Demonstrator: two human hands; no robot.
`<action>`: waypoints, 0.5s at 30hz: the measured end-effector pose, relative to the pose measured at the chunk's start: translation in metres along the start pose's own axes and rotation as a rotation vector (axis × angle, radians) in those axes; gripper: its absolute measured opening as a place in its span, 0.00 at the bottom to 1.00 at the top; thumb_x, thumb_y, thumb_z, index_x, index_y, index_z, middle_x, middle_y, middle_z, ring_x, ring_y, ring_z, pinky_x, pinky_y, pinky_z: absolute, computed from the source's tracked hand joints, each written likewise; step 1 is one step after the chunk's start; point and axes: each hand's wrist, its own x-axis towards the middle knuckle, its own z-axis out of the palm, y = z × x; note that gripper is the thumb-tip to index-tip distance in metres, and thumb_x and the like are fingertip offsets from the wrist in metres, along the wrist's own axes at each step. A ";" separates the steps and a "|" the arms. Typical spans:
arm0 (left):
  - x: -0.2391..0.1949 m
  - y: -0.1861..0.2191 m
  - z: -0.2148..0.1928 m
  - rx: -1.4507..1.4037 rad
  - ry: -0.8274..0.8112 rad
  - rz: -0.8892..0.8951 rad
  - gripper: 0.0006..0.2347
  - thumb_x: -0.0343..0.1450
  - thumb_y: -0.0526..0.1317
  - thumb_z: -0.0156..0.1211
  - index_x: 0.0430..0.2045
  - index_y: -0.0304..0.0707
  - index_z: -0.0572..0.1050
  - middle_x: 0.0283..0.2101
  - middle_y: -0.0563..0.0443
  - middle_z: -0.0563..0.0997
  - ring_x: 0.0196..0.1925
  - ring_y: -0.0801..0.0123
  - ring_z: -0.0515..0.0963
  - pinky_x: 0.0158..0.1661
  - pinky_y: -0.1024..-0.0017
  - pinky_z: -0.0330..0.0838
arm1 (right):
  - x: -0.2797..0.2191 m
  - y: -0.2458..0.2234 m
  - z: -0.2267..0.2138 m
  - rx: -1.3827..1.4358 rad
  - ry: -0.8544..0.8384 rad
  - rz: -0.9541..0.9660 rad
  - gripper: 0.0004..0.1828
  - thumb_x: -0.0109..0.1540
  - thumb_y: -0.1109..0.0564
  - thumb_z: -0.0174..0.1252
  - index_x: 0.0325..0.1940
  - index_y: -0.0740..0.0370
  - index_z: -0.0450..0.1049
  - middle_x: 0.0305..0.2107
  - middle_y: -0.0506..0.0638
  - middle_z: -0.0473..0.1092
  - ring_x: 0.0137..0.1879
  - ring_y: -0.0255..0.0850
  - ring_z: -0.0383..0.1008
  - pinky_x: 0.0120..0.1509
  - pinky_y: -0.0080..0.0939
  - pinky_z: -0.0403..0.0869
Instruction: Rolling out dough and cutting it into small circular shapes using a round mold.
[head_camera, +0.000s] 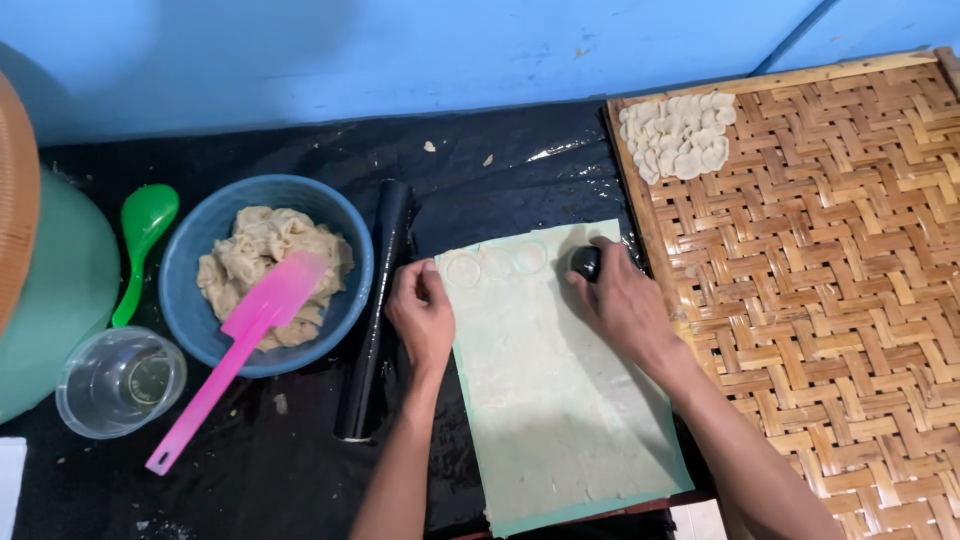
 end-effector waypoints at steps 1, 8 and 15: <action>0.001 0.001 0.001 0.000 -0.003 0.002 0.06 0.75 0.34 0.56 0.35 0.29 0.78 0.32 0.42 0.83 0.32 0.58 0.84 0.34 0.67 0.75 | 0.006 -0.002 0.000 0.001 0.002 0.002 0.31 0.68 0.41 0.51 0.63 0.70 0.59 0.44 0.67 0.71 0.38 0.63 0.77 0.37 0.58 0.76; 0.006 0.012 -0.002 0.028 -0.038 -0.089 0.11 0.76 0.38 0.52 0.39 0.31 0.81 0.34 0.41 0.85 0.36 0.56 0.86 0.38 0.66 0.76 | 0.032 -0.014 0.002 -0.109 -0.170 0.011 0.32 0.68 0.40 0.51 0.61 0.73 0.60 0.42 0.65 0.69 0.36 0.59 0.78 0.34 0.54 0.78; 0.006 0.014 -0.002 0.119 -0.050 -0.028 0.11 0.76 0.38 0.52 0.39 0.33 0.83 0.36 0.42 0.85 0.35 0.55 0.85 0.36 0.65 0.75 | 0.037 0.001 0.023 -0.198 -0.035 -0.224 0.29 0.68 0.41 0.50 0.56 0.73 0.64 0.38 0.62 0.69 0.39 0.56 0.79 0.30 0.50 0.76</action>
